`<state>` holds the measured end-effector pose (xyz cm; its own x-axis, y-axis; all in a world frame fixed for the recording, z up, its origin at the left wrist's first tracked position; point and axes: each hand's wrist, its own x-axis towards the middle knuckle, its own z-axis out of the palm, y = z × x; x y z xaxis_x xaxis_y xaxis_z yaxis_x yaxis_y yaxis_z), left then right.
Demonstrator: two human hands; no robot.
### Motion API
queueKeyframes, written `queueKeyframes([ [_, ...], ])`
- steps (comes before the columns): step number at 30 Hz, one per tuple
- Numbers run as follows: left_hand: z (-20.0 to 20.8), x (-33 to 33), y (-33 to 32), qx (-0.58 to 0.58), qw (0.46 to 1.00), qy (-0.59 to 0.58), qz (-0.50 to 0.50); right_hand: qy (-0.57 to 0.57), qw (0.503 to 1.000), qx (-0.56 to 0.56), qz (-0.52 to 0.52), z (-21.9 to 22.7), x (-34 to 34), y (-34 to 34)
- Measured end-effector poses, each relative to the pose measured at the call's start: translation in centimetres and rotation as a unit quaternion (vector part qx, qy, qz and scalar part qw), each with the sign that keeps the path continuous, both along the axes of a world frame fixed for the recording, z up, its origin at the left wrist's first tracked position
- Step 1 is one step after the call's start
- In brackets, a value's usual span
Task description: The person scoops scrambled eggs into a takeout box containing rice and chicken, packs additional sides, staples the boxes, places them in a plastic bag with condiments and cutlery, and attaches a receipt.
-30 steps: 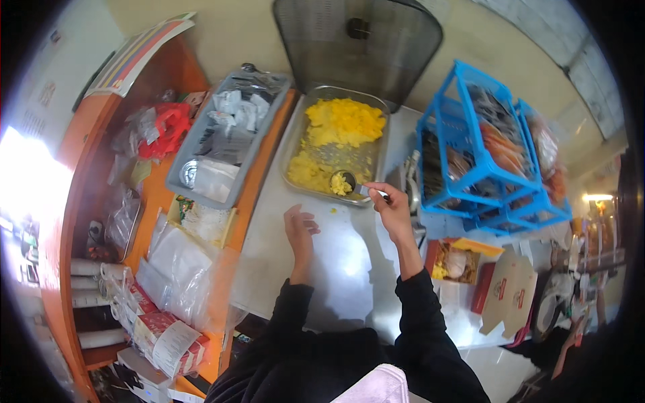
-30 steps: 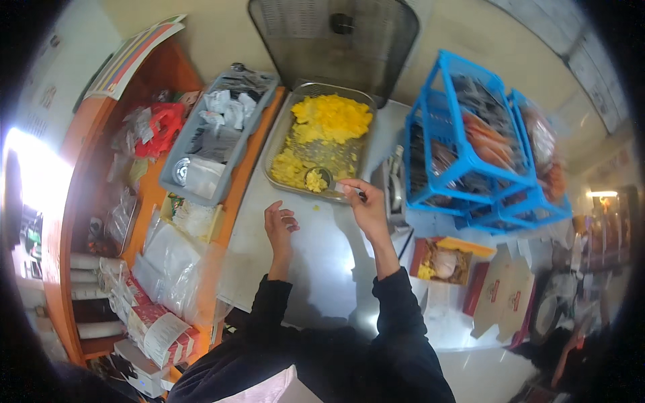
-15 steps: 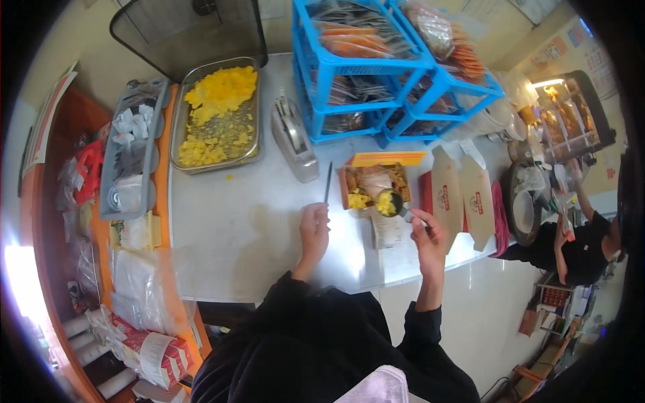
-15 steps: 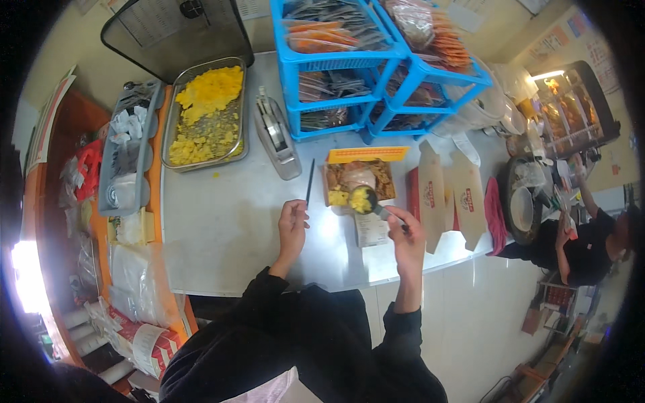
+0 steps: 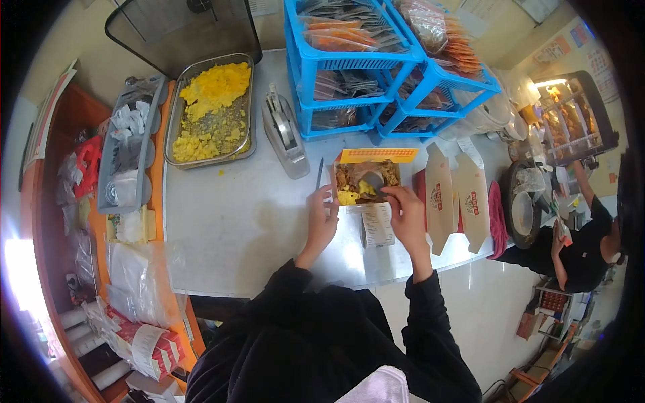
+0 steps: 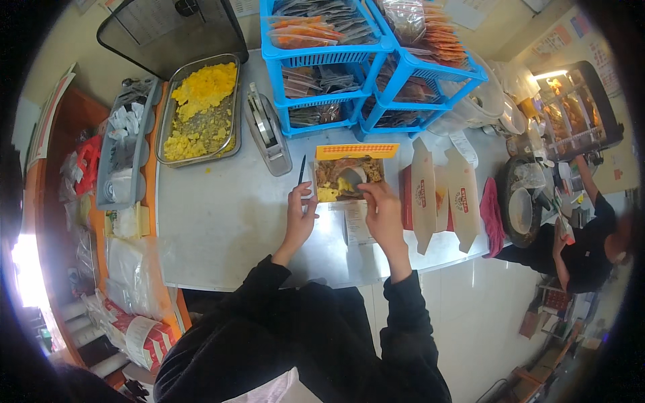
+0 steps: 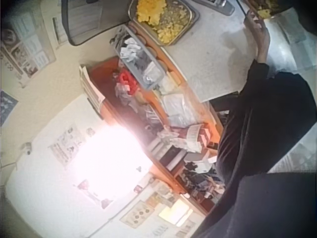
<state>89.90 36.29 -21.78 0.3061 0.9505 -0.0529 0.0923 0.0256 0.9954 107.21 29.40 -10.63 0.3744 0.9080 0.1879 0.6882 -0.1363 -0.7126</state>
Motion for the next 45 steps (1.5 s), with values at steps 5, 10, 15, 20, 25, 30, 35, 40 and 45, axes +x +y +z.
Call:
queueKeyframes([
  [5, 0.0, 0.4, -0.1, -0.032, 0.999, -0.013, 0.011, -0.04, 0.995, 0.004, 0.087, -1.4, -0.1, 1.1],
  [10, -0.5, 0.2, -0.1, -0.052, 0.998, -0.042, 0.018, -0.046, 0.991, -0.002, 0.124, -1.1, 0.0, 1.8],
  [15, -1.1, 0.2, 0.0, -0.068, 0.996, -0.053, 0.016, -0.048, 0.989, 0.009, 0.141, -1.0, -0.3, 2.0],
  [20, -1.6, 0.3, -0.1, -0.084, 0.995, -0.054, 0.005, -0.05, 0.99, 0.007, 0.131, -0.9, -0.3, 2.1],
  [25, -1.5, 0.1, -0.1, -0.092, 0.994, -0.054, -0.012, -0.017, 0.996, 0.002, 0.09, -1.9, 0.2, 2.0],
  [30, -2.2, -0.2, 0.0, -0.096, 0.993, -0.061, -0.013, 0.046, 0.998, -0.026, 0.026, -0.8, 0.4, 2.0],
  [35, -2.3, -0.2, 0.0, -0.108, 0.992, -0.065, -0.009, -0.086, 0.99, 0.057, 0.099, -3.2, -0.3, 0.8],
  [40, -1.7, 0.0, -0.2, -0.122, 0.99, -0.064, -0.005, -0.096, 0.988, 0.065, 0.101, -4.5, -0.3, 0.4],
  [45, -1.8, 0.0, -0.5, -0.108, 0.991, -0.074, -0.009, -0.049, 0.993, 0.095, 0.057, -4.7, -0.1, 0.7],
])
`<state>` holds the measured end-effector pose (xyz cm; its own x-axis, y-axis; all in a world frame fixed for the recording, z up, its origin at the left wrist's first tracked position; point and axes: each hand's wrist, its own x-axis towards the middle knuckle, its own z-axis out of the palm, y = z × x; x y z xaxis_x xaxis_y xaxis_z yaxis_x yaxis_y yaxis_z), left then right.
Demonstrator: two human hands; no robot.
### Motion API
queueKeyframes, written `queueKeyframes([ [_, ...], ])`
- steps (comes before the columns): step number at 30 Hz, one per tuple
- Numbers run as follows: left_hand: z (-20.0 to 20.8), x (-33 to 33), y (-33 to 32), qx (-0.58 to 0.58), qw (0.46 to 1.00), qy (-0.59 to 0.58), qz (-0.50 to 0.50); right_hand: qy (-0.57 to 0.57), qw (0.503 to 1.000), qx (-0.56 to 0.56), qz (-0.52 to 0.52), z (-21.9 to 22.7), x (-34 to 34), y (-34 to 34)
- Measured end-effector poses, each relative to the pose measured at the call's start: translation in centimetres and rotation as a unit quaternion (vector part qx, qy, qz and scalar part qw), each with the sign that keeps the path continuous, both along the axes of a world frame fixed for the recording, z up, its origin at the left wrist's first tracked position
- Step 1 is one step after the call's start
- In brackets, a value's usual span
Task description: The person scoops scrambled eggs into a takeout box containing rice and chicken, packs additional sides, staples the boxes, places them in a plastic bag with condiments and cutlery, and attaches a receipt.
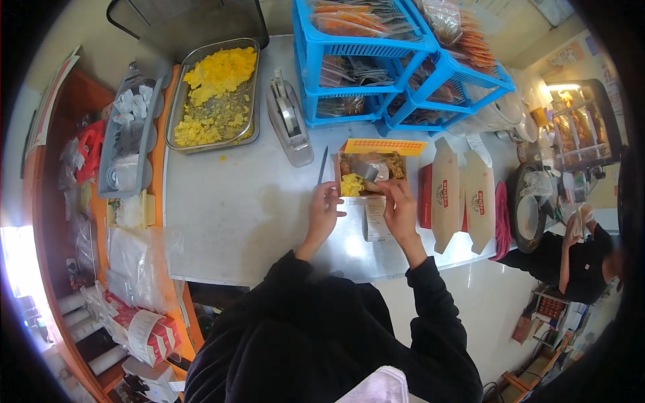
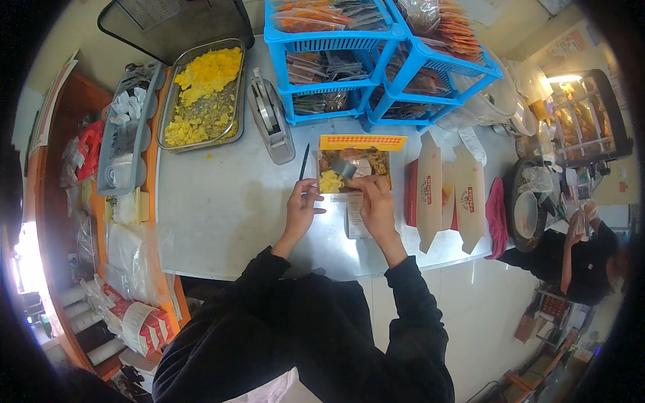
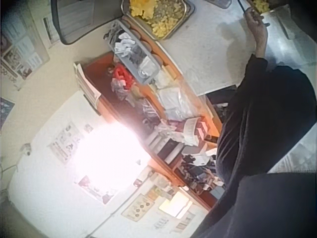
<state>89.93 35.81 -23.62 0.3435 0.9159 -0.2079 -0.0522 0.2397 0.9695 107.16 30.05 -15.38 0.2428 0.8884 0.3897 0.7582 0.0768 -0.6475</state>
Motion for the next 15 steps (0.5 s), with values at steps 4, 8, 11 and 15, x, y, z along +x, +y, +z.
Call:
queueKeyframes([
  [4, 0.2, 0.1, -0.3, -0.026, 1.0, -0.012, -0.001, 0.058, 0.997, -0.019, -0.047, 0.5, 0.5, 0.3],
  [8, 0.4, 0.0, -0.3, -0.035, 0.999, -0.017, -0.006, 0.069, 0.996, 0.009, -0.055, 0.6, 0.1, 0.1],
  [11, 0.3, -0.1, -0.3, -0.04, 0.999, -0.02, -0.004, -0.042, 0.999, 0.016, 0.006, -0.2, -0.1, -0.5],
  [15, 0.8, 0.1, -0.4, -0.054, 0.998, -0.03, 0.001, -0.084, 0.995, 0.033, 0.035, -1.2, 0.0, -0.8],
])
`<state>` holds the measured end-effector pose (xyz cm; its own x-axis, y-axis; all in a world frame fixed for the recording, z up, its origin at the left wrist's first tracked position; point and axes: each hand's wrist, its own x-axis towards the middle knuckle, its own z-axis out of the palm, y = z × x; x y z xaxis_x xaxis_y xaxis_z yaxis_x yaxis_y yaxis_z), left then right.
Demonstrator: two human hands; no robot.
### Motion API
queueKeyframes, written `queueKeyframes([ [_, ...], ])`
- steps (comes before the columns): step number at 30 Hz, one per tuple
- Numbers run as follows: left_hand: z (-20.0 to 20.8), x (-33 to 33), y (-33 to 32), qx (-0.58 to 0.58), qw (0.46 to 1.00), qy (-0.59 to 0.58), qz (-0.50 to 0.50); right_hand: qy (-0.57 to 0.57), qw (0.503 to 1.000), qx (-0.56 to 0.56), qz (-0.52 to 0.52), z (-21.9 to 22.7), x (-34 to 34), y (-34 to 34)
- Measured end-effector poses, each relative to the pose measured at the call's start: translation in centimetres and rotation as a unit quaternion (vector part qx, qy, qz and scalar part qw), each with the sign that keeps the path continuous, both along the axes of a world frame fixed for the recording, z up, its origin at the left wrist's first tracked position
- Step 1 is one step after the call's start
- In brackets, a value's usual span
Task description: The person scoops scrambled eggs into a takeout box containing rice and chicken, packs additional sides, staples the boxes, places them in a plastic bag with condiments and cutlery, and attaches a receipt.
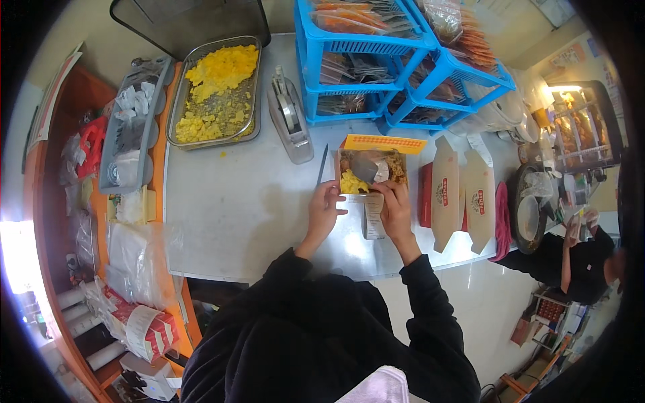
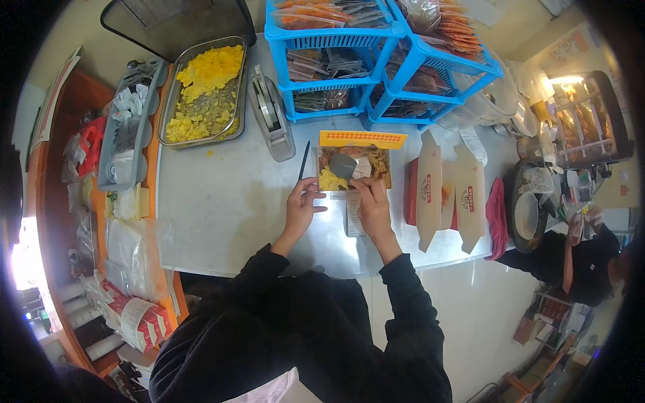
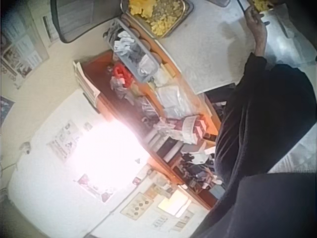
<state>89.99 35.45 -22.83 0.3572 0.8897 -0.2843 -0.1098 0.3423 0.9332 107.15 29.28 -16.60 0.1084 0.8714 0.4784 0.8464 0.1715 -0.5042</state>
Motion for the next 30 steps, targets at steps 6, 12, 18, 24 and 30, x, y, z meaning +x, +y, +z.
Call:
queueKeyframes([
  [6, 0.1, 0.3, -0.1, 0.01, 1.0, -0.007, 0.009, 0.066, 0.997, 0.004, -0.04, 0.1, -0.1, 0.3],
  [12, 0.0, 0.2, -0.7, -0.003, 0.999, -0.031, 0.037, 0.115, 0.993, -0.033, -0.008, 2.0, -0.1, -0.8],
  [18, 0.9, 0.0, -0.8, -0.096, 0.989, -0.089, 0.069, 0.116, 0.988, -0.085, 0.048, 2.2, 0.9, -0.6],
  [24, 1.8, 0.0, -0.7, -0.187, 0.964, -0.16, 0.105, 0.155, 0.967, -0.173, 0.102, 3.2, 2.2, 1.4],
  [30, 3.3, 0.7, -0.5, -0.245, 0.936, -0.201, 0.155, 0.288, 0.929, -0.223, 0.067, 2.4, 4.1, 3.2],
])
